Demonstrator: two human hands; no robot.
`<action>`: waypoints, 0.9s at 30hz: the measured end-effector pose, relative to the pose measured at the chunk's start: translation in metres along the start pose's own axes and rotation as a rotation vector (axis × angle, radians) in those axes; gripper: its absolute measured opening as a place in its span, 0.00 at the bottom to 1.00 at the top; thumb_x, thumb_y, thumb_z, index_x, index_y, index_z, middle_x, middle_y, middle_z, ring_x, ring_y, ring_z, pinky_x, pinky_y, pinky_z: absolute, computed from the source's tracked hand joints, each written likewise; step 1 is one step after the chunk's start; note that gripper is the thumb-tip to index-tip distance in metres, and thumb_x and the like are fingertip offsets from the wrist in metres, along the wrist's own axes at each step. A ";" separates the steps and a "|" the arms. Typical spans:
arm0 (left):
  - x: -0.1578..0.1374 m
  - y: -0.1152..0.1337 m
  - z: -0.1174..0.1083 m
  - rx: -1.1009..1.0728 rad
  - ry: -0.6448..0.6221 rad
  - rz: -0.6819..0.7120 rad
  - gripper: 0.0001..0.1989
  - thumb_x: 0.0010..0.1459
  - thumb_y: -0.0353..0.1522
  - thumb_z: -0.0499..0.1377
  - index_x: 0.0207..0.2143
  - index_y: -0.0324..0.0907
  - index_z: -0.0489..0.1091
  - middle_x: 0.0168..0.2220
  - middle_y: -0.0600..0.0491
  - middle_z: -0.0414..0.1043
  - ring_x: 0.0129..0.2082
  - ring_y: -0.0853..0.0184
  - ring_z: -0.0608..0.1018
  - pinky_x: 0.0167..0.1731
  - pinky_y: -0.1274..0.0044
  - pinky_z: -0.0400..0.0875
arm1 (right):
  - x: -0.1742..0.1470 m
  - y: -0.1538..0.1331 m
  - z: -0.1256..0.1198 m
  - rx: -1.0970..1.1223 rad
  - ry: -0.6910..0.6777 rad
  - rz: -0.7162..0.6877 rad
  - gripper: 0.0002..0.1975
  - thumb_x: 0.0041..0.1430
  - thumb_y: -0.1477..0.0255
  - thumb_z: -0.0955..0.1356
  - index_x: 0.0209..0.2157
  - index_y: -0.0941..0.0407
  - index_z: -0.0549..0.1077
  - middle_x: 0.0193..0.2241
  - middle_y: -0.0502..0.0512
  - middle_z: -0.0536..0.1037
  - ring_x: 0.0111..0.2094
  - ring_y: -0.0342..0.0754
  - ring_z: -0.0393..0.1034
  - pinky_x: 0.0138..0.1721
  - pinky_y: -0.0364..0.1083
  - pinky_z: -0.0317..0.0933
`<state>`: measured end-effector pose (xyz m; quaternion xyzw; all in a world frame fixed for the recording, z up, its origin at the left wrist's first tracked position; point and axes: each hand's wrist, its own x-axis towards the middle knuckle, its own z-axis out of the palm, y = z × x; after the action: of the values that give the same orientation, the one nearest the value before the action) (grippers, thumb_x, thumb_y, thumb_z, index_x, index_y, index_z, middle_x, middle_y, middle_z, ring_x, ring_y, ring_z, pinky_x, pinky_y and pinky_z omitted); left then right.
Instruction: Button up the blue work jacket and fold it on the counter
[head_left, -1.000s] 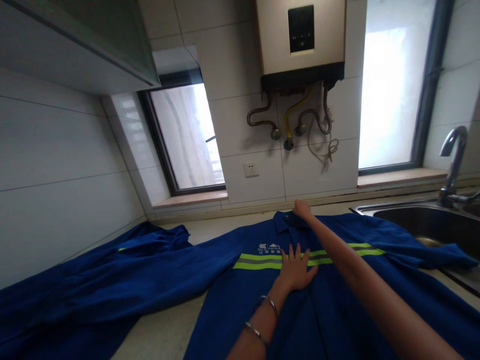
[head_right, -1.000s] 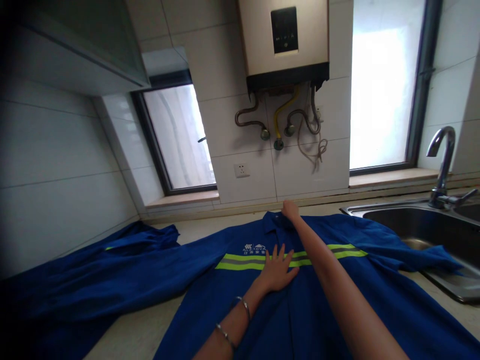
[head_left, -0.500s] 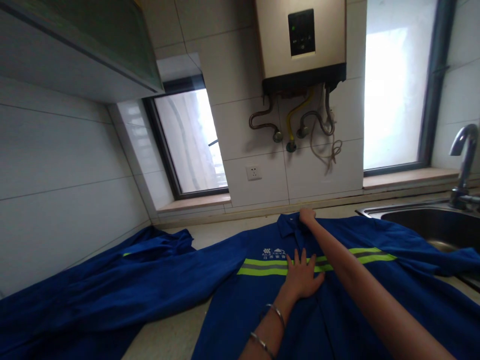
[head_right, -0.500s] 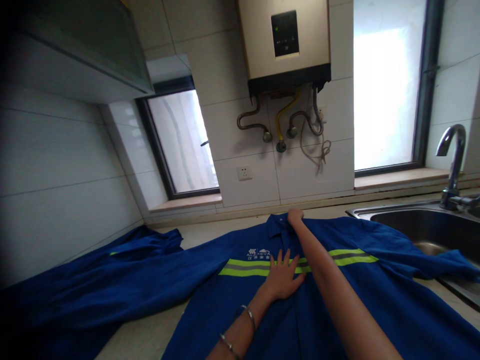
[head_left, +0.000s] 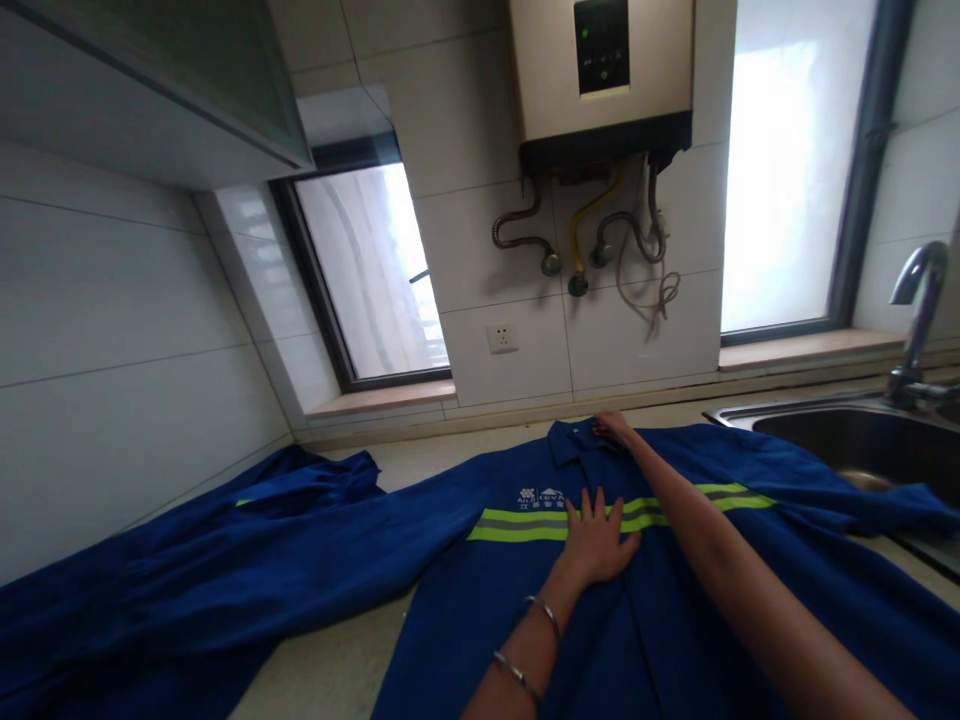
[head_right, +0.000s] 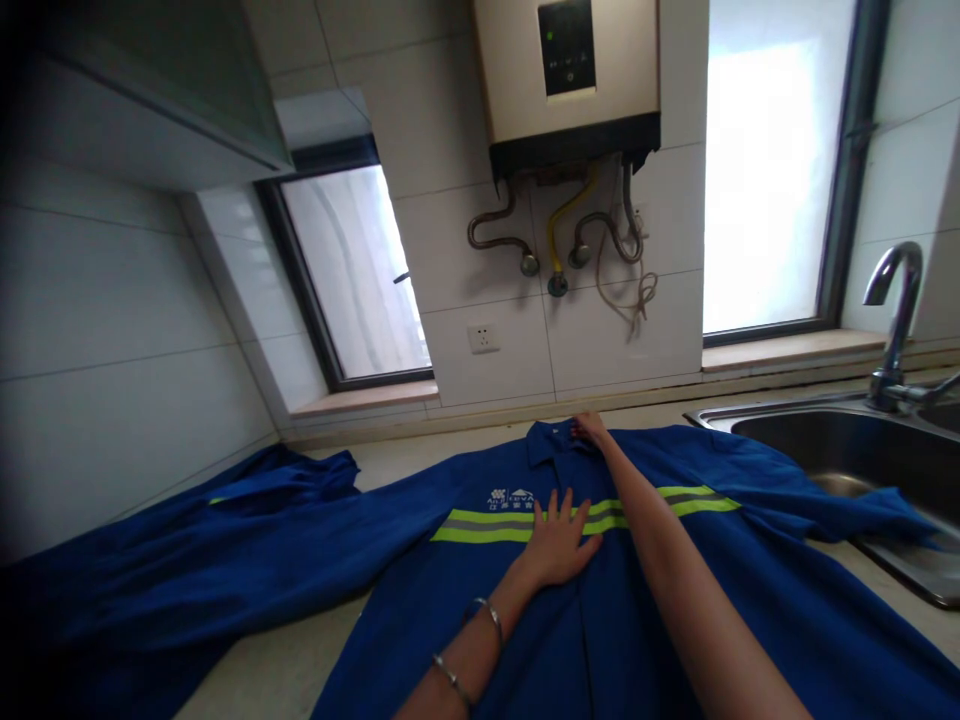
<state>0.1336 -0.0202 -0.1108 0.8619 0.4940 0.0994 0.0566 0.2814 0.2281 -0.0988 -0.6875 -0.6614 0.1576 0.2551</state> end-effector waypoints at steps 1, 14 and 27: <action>0.000 0.000 0.000 -0.004 0.003 -0.001 0.38 0.56 0.54 0.30 0.63 0.45 0.45 0.64 0.46 0.40 0.62 0.46 0.43 0.54 0.49 0.36 | 0.000 0.000 -0.002 -0.027 0.008 0.000 0.16 0.61 0.65 0.63 0.45 0.60 0.68 0.41 0.56 0.72 0.39 0.45 0.68 0.41 0.49 0.65; -0.002 0.004 -0.002 -0.017 0.007 -0.003 0.37 0.56 0.53 0.32 0.62 0.44 0.47 0.64 0.46 0.41 0.62 0.45 0.43 0.55 0.49 0.36 | -0.010 -0.025 0.001 -0.417 0.007 -0.117 0.14 0.58 0.69 0.65 0.45 0.61 0.70 0.46 0.63 0.71 0.48 0.52 0.65 0.48 0.51 0.59; -0.008 0.010 -0.004 -0.035 -0.031 0.037 0.37 0.57 0.52 0.30 0.63 0.41 0.45 0.64 0.42 0.38 0.62 0.44 0.40 0.54 0.48 0.36 | -0.006 -0.061 0.018 -0.470 -0.039 0.013 0.17 0.61 0.66 0.62 0.44 0.65 0.69 0.40 0.67 0.73 0.41 0.55 0.69 0.37 0.58 0.66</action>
<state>0.1369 -0.0320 -0.1056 0.8711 0.4754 0.0956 0.0777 0.2204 0.2240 -0.0798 -0.7291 -0.6802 0.0144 0.0741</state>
